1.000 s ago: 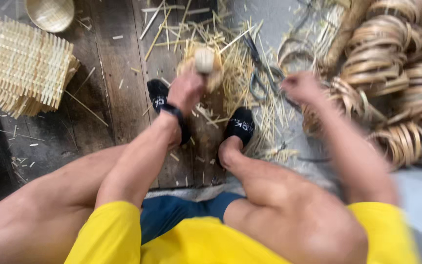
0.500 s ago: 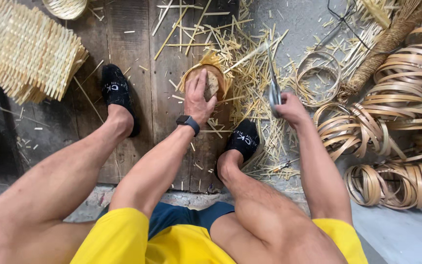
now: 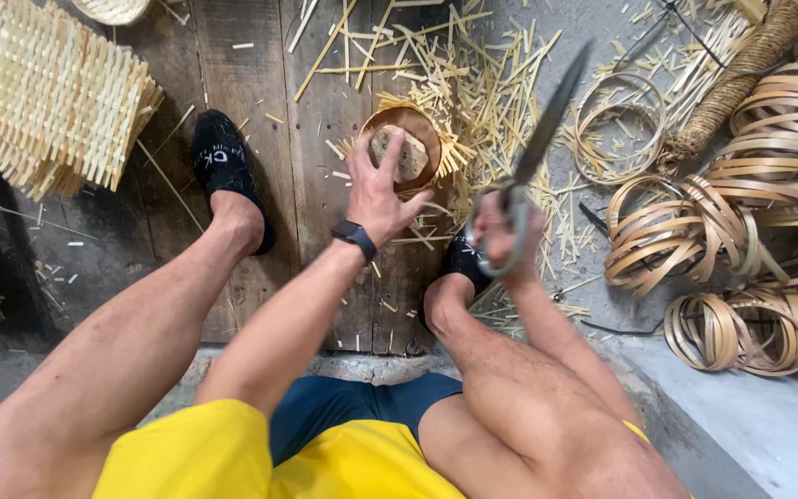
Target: The person sits on the floor assembling woven bamboo basket trays. They bend a thin bamboo rim ring around a woven square panel, press the panel into a round wooden form, trim protruding bamboo ends with shears, and set finished trays onto a stack.
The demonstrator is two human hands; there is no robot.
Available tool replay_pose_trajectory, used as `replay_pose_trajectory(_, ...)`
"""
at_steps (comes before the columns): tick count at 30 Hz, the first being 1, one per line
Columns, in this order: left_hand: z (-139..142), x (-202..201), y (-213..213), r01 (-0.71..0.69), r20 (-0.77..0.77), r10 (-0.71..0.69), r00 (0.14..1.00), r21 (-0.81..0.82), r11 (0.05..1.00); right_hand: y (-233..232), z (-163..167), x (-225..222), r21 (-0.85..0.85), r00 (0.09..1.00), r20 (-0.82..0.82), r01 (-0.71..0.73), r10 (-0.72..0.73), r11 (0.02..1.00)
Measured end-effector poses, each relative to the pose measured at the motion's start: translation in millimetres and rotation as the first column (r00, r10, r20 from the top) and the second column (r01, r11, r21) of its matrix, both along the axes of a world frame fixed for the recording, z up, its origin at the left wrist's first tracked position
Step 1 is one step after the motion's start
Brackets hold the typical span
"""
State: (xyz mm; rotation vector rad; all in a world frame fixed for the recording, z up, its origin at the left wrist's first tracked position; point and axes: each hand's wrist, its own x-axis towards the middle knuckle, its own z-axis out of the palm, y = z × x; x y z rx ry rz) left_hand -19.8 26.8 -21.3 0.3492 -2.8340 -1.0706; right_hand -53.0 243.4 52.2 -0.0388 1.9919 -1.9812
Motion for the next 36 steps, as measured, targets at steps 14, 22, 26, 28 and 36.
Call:
replay_pose_trajectory(14, 7, -4, 2, -0.094, -0.064, 0.11, 0.992, 0.215, 0.972, 46, -45, -33, 0.888, 0.87, -0.047, -0.188, 0.49, 0.419)
replay_pose_trajectory(22, 13, -6, 6, 0.048, -0.034, -0.043, 0.998, 0.163, 0.985, 68, -105, -58, 0.989, 0.778, 0.078, -0.141, 0.623, 0.053)
replay_pose_trajectory(26, 12, -9, -1, 0.085, -0.024, -0.082, 0.996, 0.193, 0.977, 78, -108, -65, 0.991, 0.716, -0.072, -0.03, 0.695, 0.134)
replay_pose_trajectory(28, 12, -13, -4, 0.169, -0.026, -0.167, 0.986, 0.191, 0.967, 76, -113, -65, 0.96, 0.64, -0.274, 0.139, 0.717, 0.243)
replay_pose_trajectory(36, 15, -14, 3, 0.081, -0.053, -0.074, 0.996, 0.157, 0.984, 82, -123, -81, 0.988, 0.703, 0.121, -0.154, 0.701, -0.016)
